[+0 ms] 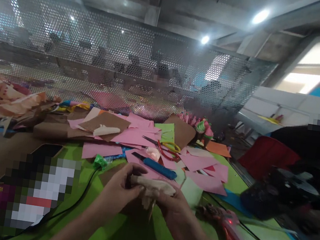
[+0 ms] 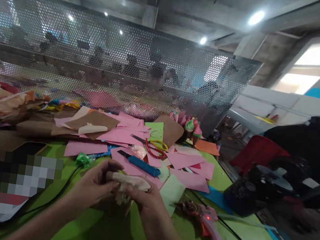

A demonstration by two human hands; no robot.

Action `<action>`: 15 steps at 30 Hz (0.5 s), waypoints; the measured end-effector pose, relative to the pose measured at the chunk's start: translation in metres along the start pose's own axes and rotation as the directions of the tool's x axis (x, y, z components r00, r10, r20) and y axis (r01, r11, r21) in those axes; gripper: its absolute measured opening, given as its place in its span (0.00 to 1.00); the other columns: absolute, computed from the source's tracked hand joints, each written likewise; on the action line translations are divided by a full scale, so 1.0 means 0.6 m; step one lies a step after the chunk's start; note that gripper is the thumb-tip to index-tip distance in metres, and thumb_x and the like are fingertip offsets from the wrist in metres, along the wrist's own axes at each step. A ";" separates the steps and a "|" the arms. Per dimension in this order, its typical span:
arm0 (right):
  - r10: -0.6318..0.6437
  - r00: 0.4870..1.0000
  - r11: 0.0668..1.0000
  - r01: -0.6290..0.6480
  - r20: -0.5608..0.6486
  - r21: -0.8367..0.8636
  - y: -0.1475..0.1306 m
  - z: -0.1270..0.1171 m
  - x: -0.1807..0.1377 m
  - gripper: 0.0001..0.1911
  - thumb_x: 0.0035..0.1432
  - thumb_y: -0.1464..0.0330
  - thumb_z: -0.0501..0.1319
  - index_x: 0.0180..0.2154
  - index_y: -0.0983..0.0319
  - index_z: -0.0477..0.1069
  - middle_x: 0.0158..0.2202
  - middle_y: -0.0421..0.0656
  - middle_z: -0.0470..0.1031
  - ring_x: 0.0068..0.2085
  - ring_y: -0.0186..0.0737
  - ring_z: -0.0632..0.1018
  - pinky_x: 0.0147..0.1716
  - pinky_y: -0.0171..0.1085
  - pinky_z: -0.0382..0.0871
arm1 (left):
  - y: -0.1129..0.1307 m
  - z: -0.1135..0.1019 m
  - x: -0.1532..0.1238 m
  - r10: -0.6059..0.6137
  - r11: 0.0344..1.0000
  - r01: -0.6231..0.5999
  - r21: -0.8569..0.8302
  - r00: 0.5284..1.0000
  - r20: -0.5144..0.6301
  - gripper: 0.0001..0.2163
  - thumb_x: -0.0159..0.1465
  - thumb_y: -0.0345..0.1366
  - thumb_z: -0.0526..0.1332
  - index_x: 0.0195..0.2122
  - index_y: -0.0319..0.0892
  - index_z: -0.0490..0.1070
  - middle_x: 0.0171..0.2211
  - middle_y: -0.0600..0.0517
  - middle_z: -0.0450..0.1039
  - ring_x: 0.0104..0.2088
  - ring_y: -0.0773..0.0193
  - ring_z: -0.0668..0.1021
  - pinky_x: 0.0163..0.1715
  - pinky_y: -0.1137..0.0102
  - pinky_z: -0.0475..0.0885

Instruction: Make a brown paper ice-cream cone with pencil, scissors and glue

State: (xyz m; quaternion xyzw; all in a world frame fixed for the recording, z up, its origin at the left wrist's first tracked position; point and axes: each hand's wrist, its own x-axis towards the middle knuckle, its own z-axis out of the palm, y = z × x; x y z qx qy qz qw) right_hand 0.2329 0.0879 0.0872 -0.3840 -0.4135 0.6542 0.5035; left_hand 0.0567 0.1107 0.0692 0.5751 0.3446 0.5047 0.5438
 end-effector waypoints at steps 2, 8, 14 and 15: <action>-0.040 0.996 0.998 0.036 -0.081 -0.053 0.001 -0.005 0.004 0.09 0.47 0.65 0.73 0.32 0.62 0.80 0.31 0.43 0.82 0.34 0.43 0.79 0.38 0.38 0.70 | 0.013 -0.012 -0.008 -0.047 0.983 0.033 0.182 0.996 0.073 0.20 0.58 0.37 0.64 0.51 0.45 0.65 0.39 0.51 0.71 0.37 0.59 0.75 0.36 0.68 0.69; -0.277 0.930 0.953 0.234 -0.240 -0.193 -0.013 -0.025 0.019 0.12 0.46 0.62 0.73 0.34 0.59 0.81 0.32 0.42 0.80 0.35 0.42 0.77 0.37 0.38 0.70 | 0.024 -0.041 -0.024 -0.197 0.518 -0.077 0.852 0.958 0.206 0.22 0.48 0.35 0.67 0.46 0.39 0.70 0.43 0.41 0.74 0.44 0.42 0.74 0.43 0.56 0.66; -0.366 0.899 0.921 0.312 -0.241 -0.235 -0.012 -0.028 0.017 0.08 0.47 0.65 0.72 0.33 0.56 0.81 0.34 0.41 0.81 0.38 0.43 0.77 0.40 0.40 0.70 | 0.011 -0.043 -0.016 -0.176 0.540 -0.129 0.832 0.949 0.261 0.21 0.46 0.24 0.57 0.43 0.40 0.71 0.43 0.42 0.73 0.45 0.47 0.74 0.44 0.59 0.65; -0.393 0.886 0.910 0.337 -0.245 -0.241 -0.012 -0.028 0.016 0.08 0.48 0.66 0.72 0.34 0.55 0.81 0.34 0.41 0.81 0.39 0.43 0.77 0.40 0.39 0.70 | 0.013 -0.044 -0.014 -0.156 0.632 -0.103 0.768 0.954 0.257 0.17 0.48 0.24 0.58 0.40 0.42 0.71 0.41 0.45 0.73 0.43 0.50 0.74 0.42 0.62 0.66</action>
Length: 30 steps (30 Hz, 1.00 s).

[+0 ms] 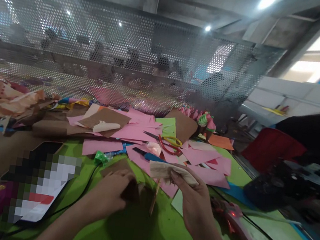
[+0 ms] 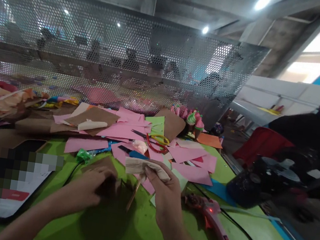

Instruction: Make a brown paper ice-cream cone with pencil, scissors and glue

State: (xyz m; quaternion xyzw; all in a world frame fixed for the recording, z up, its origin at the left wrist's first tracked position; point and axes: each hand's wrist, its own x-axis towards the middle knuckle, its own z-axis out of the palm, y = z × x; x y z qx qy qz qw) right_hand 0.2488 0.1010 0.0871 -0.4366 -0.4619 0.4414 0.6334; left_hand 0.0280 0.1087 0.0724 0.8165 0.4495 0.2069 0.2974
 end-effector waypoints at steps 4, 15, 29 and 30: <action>-0.166 0.986 0.976 0.165 0.009 -0.145 -0.016 -0.001 -0.008 0.06 0.54 0.67 0.68 0.36 0.53 0.80 0.36 0.40 0.80 0.39 0.43 0.76 0.39 0.39 0.68 | 0.000 -0.009 0.003 -0.008 0.799 -0.017 -0.601 0.999 -0.038 0.10 0.58 0.33 0.63 0.41 0.44 0.68 0.38 0.51 0.71 0.39 0.60 0.74 0.39 0.69 0.67; -0.673 0.648 0.473 0.748 0.357 -0.465 -0.057 0.002 -0.047 0.15 0.57 0.78 0.62 0.43 0.57 0.78 0.36 0.44 0.81 0.39 0.45 0.79 0.37 0.40 0.72 | 0.018 0.014 0.000 0.097 0.669 -0.107 -0.735 0.994 -0.056 0.15 0.63 0.37 0.65 0.49 0.46 0.65 0.39 0.53 0.65 0.43 0.61 0.69 0.46 0.69 0.64; -0.411 0.658 0.470 0.746 0.631 -0.472 -0.050 0.016 -0.068 0.17 0.57 0.75 0.58 0.49 0.59 0.68 0.43 0.44 0.79 0.38 0.43 0.75 0.40 0.42 0.65 | 0.023 0.037 -0.009 0.184 0.787 -0.158 -0.596 0.983 -0.017 0.17 0.68 0.45 0.58 0.57 0.51 0.62 0.54 0.52 0.68 0.54 0.59 0.69 0.55 0.71 0.62; -0.400 0.664 0.480 0.739 0.632 -0.474 -0.050 0.015 -0.070 0.16 0.58 0.74 0.58 0.48 0.60 0.66 0.42 0.44 0.78 0.39 0.42 0.75 0.42 0.42 0.64 | 0.022 0.039 -0.009 0.186 0.789 -0.166 -0.591 0.982 -0.028 0.16 0.67 0.45 0.59 0.55 0.50 0.64 0.52 0.52 0.70 0.51 0.60 0.70 0.53 0.72 0.63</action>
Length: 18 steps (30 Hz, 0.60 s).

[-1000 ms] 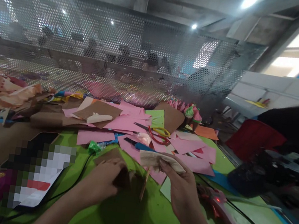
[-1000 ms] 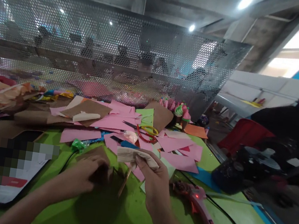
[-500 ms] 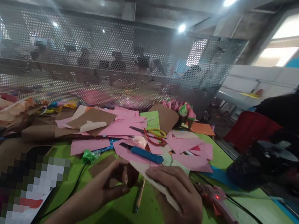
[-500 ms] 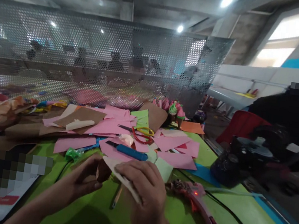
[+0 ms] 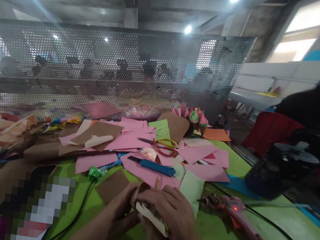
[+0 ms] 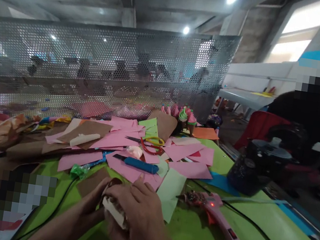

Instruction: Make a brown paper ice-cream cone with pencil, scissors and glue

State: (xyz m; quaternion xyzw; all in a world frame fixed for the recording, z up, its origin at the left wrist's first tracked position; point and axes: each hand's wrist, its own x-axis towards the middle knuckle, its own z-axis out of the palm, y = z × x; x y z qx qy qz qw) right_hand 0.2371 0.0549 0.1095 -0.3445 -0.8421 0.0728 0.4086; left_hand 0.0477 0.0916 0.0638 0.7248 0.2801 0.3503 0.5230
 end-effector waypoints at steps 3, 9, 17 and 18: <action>0.020 1.000 1.000 -0.020 0.006 -0.003 -0.004 -0.002 0.000 0.10 0.60 0.72 0.56 0.45 0.61 0.64 0.37 0.44 0.75 0.38 0.43 0.73 0.44 0.43 0.63 | -0.004 0.000 -0.001 -0.002 1.000 0.003 0.013 1.000 -0.025 0.14 0.67 0.45 0.60 0.51 0.47 0.67 0.47 0.51 0.71 0.47 0.60 0.72 0.49 0.72 0.66; 0.076 0.986 0.993 -0.088 0.150 0.076 -0.006 -0.008 0.012 0.07 0.64 0.69 0.52 0.38 0.59 0.69 0.35 0.43 0.74 0.37 0.43 0.72 0.41 0.43 0.63 | -0.006 -0.004 0.000 -0.073 0.997 0.073 -0.011 0.997 -0.014 0.13 0.66 0.44 0.61 0.49 0.46 0.65 0.45 0.52 0.70 0.47 0.60 0.71 0.50 0.71 0.65; 0.264 0.962 0.952 -0.248 -0.071 0.176 0.028 0.017 0.005 0.05 0.61 0.73 0.60 0.38 0.57 0.71 0.34 0.40 0.71 0.38 0.39 0.72 0.36 0.36 0.64 | 0.020 0.009 0.011 -0.108 0.990 0.109 -0.092 0.994 0.016 0.10 0.65 0.35 0.62 0.45 0.43 0.64 0.43 0.52 0.69 0.47 0.60 0.70 0.49 0.70 0.63; 0.286 0.950 0.950 -0.264 -0.127 0.167 0.031 0.021 0.003 0.07 0.58 0.74 0.63 0.37 0.57 0.69 0.34 0.39 0.71 0.36 0.39 0.71 0.34 0.36 0.63 | 0.023 0.010 0.011 -0.109 0.989 0.110 -0.094 0.994 0.016 0.11 0.65 0.34 0.62 0.47 0.44 0.64 0.44 0.52 0.69 0.48 0.60 0.70 0.50 0.70 0.63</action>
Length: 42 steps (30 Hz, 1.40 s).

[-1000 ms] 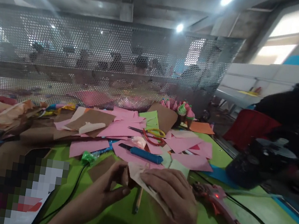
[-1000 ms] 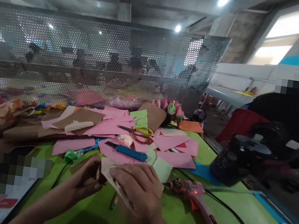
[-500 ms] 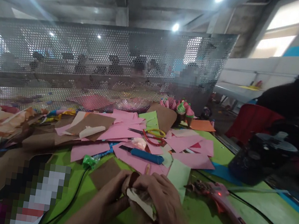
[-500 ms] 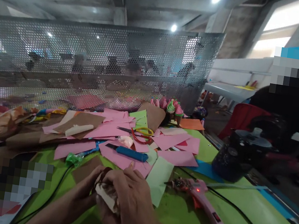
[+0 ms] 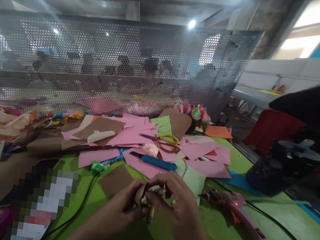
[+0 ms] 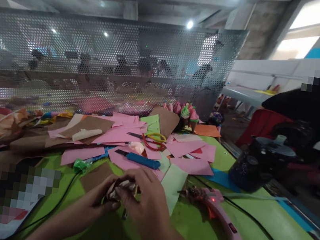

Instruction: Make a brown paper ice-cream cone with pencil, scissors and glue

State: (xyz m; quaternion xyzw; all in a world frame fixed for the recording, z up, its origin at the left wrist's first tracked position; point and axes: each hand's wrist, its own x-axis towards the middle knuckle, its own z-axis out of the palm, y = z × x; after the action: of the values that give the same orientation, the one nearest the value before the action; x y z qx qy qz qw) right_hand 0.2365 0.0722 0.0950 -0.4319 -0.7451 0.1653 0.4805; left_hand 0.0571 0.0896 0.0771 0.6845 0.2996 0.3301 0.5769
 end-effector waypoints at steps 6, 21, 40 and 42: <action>-0.082 0.985 0.993 0.068 -0.150 -0.094 -0.004 0.006 -0.004 0.09 0.57 0.73 0.65 0.30 0.59 0.65 0.29 0.38 0.70 0.32 0.38 0.71 0.31 0.36 0.61 | -0.003 0.003 -0.002 -0.025 0.999 0.025 -0.023 0.999 0.024 0.08 0.64 0.35 0.62 0.43 0.43 0.65 0.39 0.53 0.67 0.45 0.60 0.70 0.46 0.70 0.64; -0.205 0.956 0.878 0.275 0.212 -0.392 -0.026 -0.004 -0.006 0.14 0.63 0.66 0.59 0.50 0.60 0.70 0.60 0.49 0.66 0.56 0.54 0.66 0.52 0.53 0.63 | -0.019 -0.008 -0.002 -0.098 0.970 0.086 -0.226 0.994 -0.044 0.26 0.58 0.51 0.67 0.54 0.46 0.67 0.53 0.46 0.71 0.56 0.51 0.70 0.56 0.61 0.65; -0.288 0.949 0.889 0.314 0.124 -0.333 -0.016 -0.018 0.001 0.16 0.59 0.73 0.61 0.49 0.57 0.71 0.54 0.48 0.71 0.55 0.51 0.69 0.49 0.49 0.65 | -0.033 -0.016 0.001 -0.045 0.975 0.016 -0.222 0.991 -0.127 0.25 0.60 0.47 0.67 0.58 0.49 0.67 0.56 0.50 0.71 0.58 0.55 0.69 0.59 0.63 0.61; -0.271 0.949 0.880 0.311 0.159 -0.360 -0.019 -0.016 0.001 0.16 0.59 0.72 0.60 0.50 0.58 0.71 0.55 0.49 0.70 0.55 0.52 0.69 0.49 0.50 0.65 | -0.034 -0.014 0.002 -0.046 0.974 0.020 -0.227 0.993 -0.112 0.24 0.61 0.47 0.67 0.57 0.47 0.68 0.54 0.49 0.72 0.58 0.54 0.69 0.58 0.63 0.63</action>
State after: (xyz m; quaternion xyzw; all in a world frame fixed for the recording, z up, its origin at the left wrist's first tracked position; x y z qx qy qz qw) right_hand 0.2390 0.0646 0.1074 -0.3906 -0.8434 -0.0341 0.3674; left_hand 0.0505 0.0984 0.0580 0.5888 0.3047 0.3918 0.6379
